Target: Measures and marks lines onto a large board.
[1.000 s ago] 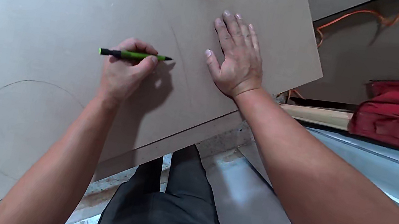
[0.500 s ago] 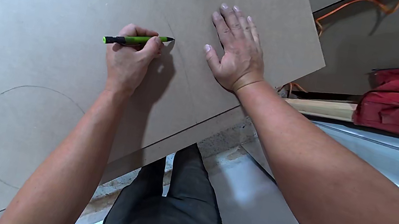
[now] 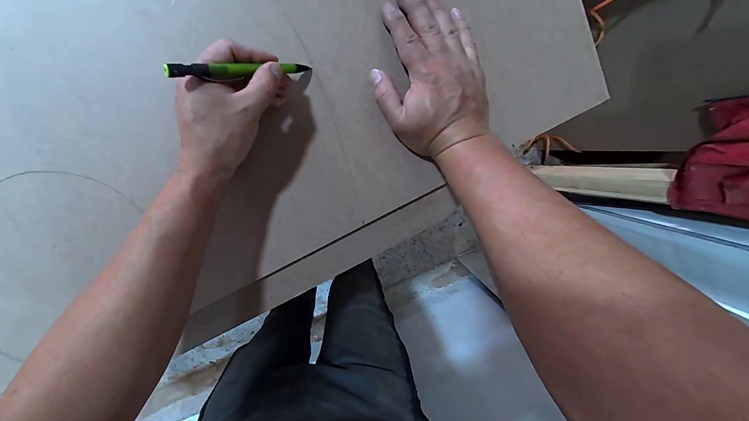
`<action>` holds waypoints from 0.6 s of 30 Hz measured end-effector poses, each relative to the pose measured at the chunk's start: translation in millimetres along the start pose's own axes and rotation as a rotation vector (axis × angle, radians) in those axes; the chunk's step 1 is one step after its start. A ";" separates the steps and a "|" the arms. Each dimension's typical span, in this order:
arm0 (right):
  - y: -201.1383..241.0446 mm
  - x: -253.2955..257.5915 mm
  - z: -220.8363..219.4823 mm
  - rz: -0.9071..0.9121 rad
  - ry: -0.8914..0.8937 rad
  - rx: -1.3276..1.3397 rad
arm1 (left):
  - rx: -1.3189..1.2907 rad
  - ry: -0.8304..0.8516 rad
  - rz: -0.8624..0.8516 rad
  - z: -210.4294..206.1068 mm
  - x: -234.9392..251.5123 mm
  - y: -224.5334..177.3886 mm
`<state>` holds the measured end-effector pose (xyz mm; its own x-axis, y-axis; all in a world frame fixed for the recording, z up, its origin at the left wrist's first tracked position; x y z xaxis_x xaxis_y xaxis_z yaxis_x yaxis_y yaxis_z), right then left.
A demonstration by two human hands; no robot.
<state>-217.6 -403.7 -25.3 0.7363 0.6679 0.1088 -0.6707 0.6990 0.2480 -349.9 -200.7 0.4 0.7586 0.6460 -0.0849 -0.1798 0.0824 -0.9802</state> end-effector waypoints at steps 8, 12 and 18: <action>-0.4 0.0 -0.7 0.007 -0.008 0.010 | 0.057 0.249 -0.029 -0.7 -18.6 2.3; -1.3 0.4 -1.7 0.008 -0.003 0.008 | 0.032 0.124 -0.002 0.1 -15.2 1.4; -1.1 1.1 -1.9 0.001 0.007 0.001 | 0.072 0.394 -0.011 -1.4 -31.4 3.6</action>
<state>-216.2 -403.2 -27.3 0.7348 0.6706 0.1020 -0.6715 0.6978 0.2493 -373.4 -221.7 -0.7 0.9403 0.3054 -0.1503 -0.2033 0.1498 -0.9676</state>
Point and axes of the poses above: each hand's wrist, its own x-axis towards the middle knuckle, its own z-axis out of the back of the hand, y = z × x, the point moved 8 cm from there along x, towards the middle knuckle, and after that the axes turned 11 degrees about -y, right-handed, at the moved point
